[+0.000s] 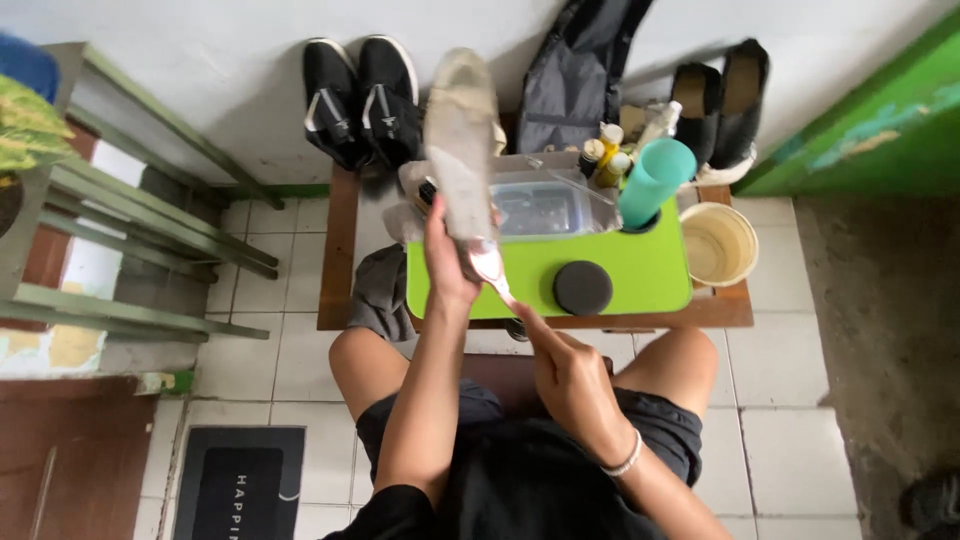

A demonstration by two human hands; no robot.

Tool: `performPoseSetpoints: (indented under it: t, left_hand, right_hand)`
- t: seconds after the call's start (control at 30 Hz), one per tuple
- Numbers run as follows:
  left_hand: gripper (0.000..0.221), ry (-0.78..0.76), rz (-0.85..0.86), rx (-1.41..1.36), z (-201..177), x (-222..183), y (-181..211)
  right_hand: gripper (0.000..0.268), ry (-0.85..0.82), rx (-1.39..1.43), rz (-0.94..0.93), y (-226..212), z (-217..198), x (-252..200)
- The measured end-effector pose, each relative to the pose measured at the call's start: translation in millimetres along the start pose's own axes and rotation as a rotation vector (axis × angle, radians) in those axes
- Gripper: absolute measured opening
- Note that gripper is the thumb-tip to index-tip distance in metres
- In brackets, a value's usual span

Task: A person is sitting on the floor and using a toothbrush to scrub a shoe insole with a cleaning solution.

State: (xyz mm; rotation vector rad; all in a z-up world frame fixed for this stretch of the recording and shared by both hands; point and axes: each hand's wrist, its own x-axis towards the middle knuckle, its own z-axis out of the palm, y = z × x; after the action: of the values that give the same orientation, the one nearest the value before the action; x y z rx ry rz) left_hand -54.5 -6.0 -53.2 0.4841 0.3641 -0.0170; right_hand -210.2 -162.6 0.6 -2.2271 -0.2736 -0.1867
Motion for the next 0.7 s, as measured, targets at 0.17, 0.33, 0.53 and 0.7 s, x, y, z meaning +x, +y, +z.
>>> performPoseSetpoints:
  t: [0.17, 0.33, 0.53, 0.7]
  left_hand:
    - [0.043, -0.059, -0.086, 0.021, -15, 2, -31]
    - [0.052, -0.101, -0.113, 0.051, -14, 5, -15]
    - [0.034, 0.010, -0.049, -0.010, -32, 7, -47]
    - [0.034, 0.035, 0.059, -0.043, -16, 3, -8]
  right_hand:
    - [0.041, 0.090, 0.032, -0.048, 11, 2, 37]
    - [0.040, 0.026, 0.136, -0.025, -1, 4, 16]
    - [0.040, 0.046, -0.042, -0.078, 21, 10, 33]
    - [0.039, -0.055, 0.052, 0.015, -18, -7, 10]
